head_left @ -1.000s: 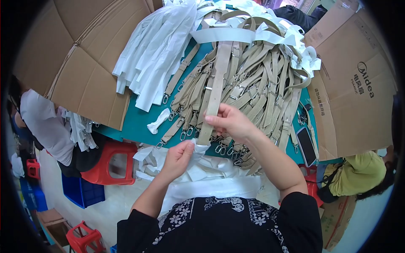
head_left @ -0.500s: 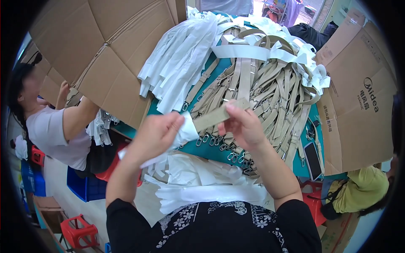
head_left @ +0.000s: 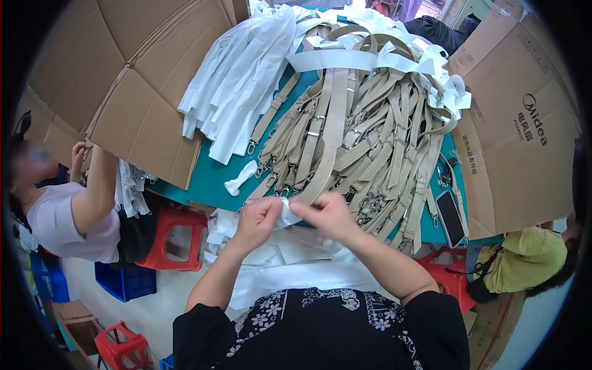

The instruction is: Assembling or packaging fabric straps by sliding them into white sleeves.

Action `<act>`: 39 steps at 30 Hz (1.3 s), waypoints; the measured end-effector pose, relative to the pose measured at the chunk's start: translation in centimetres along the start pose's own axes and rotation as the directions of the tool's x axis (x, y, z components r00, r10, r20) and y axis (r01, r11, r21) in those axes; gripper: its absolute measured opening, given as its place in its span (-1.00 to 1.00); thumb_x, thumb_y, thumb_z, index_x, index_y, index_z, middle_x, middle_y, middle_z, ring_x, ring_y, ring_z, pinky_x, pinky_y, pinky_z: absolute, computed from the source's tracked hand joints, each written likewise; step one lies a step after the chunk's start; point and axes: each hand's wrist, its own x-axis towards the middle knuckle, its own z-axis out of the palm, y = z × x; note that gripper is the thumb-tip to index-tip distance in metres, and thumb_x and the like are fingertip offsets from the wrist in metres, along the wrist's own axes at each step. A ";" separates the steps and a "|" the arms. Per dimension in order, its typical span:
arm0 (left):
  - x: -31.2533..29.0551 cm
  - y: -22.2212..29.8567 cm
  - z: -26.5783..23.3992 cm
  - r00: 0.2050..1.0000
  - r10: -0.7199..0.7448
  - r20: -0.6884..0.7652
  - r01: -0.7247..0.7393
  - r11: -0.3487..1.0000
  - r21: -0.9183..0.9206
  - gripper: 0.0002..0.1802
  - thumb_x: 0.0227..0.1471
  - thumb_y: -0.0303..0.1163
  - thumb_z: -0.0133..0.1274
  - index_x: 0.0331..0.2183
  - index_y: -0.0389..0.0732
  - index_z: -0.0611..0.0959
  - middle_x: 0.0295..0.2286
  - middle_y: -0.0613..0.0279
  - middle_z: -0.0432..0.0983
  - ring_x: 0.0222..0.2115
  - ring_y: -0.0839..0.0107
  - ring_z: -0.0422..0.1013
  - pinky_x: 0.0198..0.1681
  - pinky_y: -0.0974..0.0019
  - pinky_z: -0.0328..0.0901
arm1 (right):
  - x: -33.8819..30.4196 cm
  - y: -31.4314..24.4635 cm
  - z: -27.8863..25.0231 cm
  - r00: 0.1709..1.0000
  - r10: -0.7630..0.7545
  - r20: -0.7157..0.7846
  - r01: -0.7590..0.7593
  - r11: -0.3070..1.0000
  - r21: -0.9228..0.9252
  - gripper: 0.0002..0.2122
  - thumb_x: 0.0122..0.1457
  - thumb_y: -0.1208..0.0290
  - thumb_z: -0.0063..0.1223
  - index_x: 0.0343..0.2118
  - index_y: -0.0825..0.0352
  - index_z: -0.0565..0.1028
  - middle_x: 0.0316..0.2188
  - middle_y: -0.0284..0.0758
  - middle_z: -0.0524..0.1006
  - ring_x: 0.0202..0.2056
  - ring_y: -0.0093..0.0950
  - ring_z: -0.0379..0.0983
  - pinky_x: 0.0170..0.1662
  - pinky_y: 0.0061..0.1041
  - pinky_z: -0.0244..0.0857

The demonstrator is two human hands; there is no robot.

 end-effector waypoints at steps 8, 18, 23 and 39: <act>-1.6 -0.2 -0.5 0.989 -0.017 -0.145 0.026 0.998 0.063 -0.70 0.08 -0.30 -0.16 -0.46 -0.31 0.55 -0.64 0.27 0.43 -0.62 0.52 0.31 -0.56 0.45 0.19 | 1.5 -0.1 1.9 0.985 -0.020 -0.169 0.068 0.957 0.282 -0.84 0.03 0.40 0.06 -0.35 0.36 0.52 -0.63 -0.51 0.40 -0.64 -0.76 0.22 -0.58 -0.76 0.13; -3.0 -0.9 -3.7 0.991 0.002 -0.136 -0.006 0.999 -0.031 -0.69 0.10 -0.32 -0.19 -0.39 -0.37 0.54 -0.58 0.36 0.41 -0.58 0.68 0.24 -0.53 0.55 0.14 | 2.7 -1.0 4.3 0.891 -0.336 -0.307 0.340 0.939 -0.040 -0.93 -0.02 0.51 0.11 -0.47 0.36 0.47 -0.58 -0.51 0.46 -0.55 -0.76 0.31 -0.47 -0.77 0.20; -2.0 1.0 -7.9 0.997 -0.036 -0.068 0.016 0.961 -0.275 -0.69 0.08 -0.32 -0.15 -0.33 -0.36 0.57 -0.41 0.24 0.50 -0.43 0.60 0.36 -0.34 0.53 0.24 | 2.6 -2.5 4.2 0.929 -0.326 -0.178 0.361 0.905 0.226 -0.85 -0.02 0.54 0.09 -0.36 0.39 0.41 -0.49 -0.37 0.48 -0.51 -0.67 0.39 -0.45 -0.71 0.27; -0.6 7.3 -11.2 0.989 -0.126 0.073 0.023 0.631 0.775 -0.74 -0.01 -0.28 -0.13 -0.59 -0.25 0.45 -0.68 -0.03 0.33 -0.60 0.04 0.31 -0.55 0.13 0.16 | 4.4 -3.1 0.4 0.996 0.008 -0.087 0.028 0.914 0.404 -0.79 0.04 0.31 0.01 -0.35 0.35 0.39 -0.62 -0.40 0.39 -0.63 -0.65 0.29 -0.60 -0.71 0.15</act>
